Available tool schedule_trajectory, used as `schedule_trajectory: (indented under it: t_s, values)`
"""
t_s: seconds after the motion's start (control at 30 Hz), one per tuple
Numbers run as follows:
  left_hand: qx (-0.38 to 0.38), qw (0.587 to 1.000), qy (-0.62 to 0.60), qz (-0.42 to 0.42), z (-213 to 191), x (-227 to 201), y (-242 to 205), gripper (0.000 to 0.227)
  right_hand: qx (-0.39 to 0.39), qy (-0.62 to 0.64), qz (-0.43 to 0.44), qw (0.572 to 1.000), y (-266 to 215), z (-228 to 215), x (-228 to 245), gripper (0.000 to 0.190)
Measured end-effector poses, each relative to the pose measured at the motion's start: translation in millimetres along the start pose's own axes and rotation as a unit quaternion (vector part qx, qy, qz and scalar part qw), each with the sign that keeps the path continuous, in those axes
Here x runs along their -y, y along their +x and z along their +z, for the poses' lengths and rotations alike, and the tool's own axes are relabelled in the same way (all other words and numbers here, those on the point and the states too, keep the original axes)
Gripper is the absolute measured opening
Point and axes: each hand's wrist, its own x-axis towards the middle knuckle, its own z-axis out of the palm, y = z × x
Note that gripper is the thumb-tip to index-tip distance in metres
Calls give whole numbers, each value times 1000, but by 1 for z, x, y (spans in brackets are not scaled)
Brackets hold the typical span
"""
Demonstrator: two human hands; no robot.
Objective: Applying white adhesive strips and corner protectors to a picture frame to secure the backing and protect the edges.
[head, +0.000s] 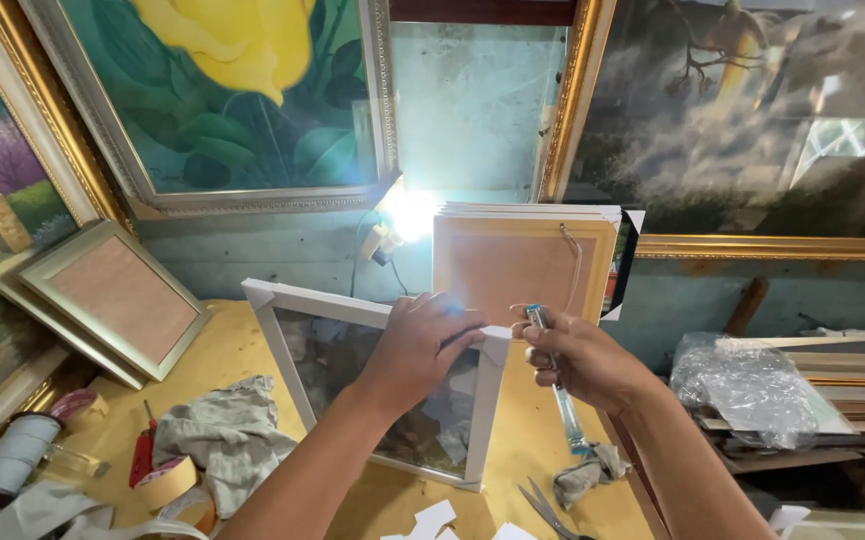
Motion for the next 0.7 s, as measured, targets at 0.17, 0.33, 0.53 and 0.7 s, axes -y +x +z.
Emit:
schedule_trajectory:
  t_s: [0.17,0.33,0.53,0.7]
  values:
    - [-3,1000,22,10,-4,-9,-21,20,-62,-72,-29,995,-10,6,-4,40]
    - [9,1000,-7,12,-13,-24,-46,23,-73,-167,-32,983,-9,10,-25,49]
    - [-43,995,46,79,-21,-45,-84,9,-46,-437,-123,890,-43,32,-43,31]
    - [-63,991,58,105,-28,-60,-112,11,23,-582,-281,763,-60,41,-63,62]
